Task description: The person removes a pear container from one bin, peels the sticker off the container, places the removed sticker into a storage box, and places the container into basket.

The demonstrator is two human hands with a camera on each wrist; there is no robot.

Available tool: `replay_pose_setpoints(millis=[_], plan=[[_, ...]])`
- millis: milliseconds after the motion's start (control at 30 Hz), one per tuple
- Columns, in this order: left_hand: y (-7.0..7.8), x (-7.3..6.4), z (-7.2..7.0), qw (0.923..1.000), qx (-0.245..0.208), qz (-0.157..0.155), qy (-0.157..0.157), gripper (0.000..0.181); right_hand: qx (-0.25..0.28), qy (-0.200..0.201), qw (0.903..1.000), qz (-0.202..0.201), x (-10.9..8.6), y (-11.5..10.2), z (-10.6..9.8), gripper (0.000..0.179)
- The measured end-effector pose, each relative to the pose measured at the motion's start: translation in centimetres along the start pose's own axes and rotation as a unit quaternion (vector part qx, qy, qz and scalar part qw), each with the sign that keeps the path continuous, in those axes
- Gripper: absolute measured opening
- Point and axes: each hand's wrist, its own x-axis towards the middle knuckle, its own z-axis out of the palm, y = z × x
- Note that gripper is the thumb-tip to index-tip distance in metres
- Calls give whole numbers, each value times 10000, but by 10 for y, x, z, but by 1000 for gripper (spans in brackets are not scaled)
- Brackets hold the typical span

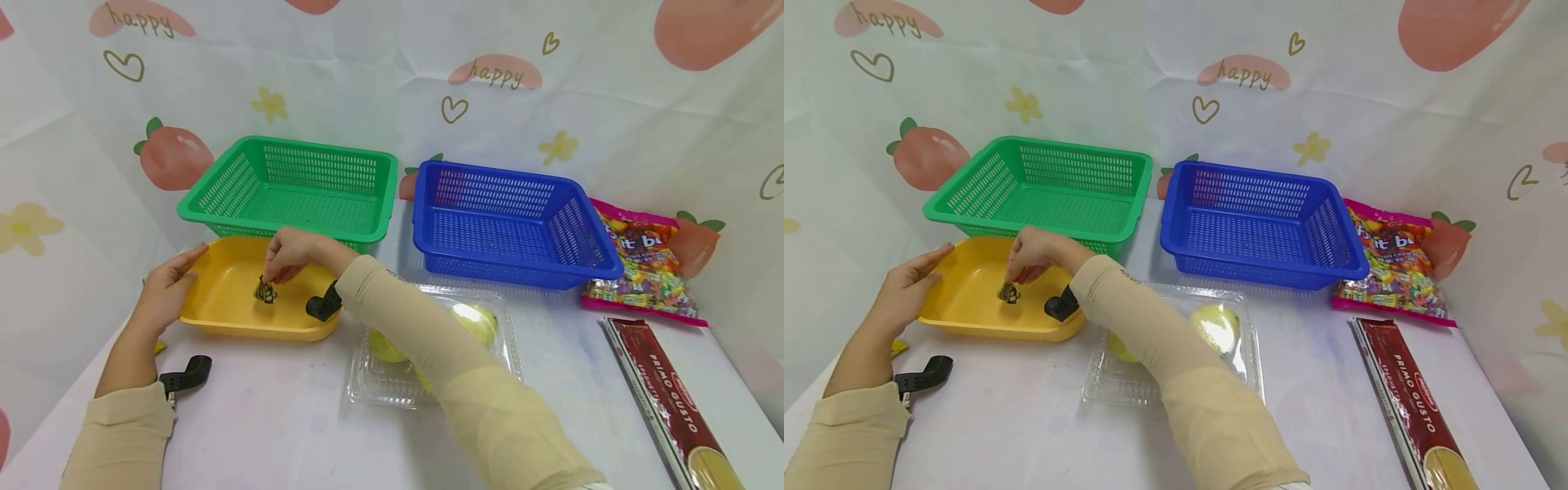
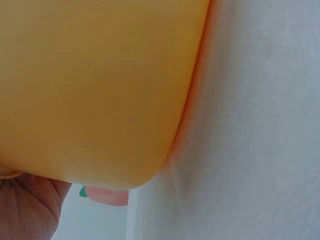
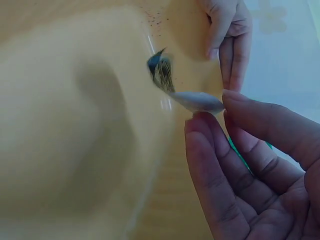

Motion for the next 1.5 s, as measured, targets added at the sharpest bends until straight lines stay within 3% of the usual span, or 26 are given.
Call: replay_pose_setpoints(millis=[667,967,1167,1500], plan=[[0,2,0,10000,-24,36,-31,45,-429,-118,9986,-294,-6,-3,-6,8],[0,0,-1,10000,-45,-8,-38,45,-481,-134,9983,-301,-12,-4,-17,21],[-2,0,-1,10000,-48,2,-44,45,-230,-156,9990,-353,-21,-9,-25,31],[-3,1,0,10000,42,64,9,45,-605,-263,9953,-705,-51,-25,-34,35]])
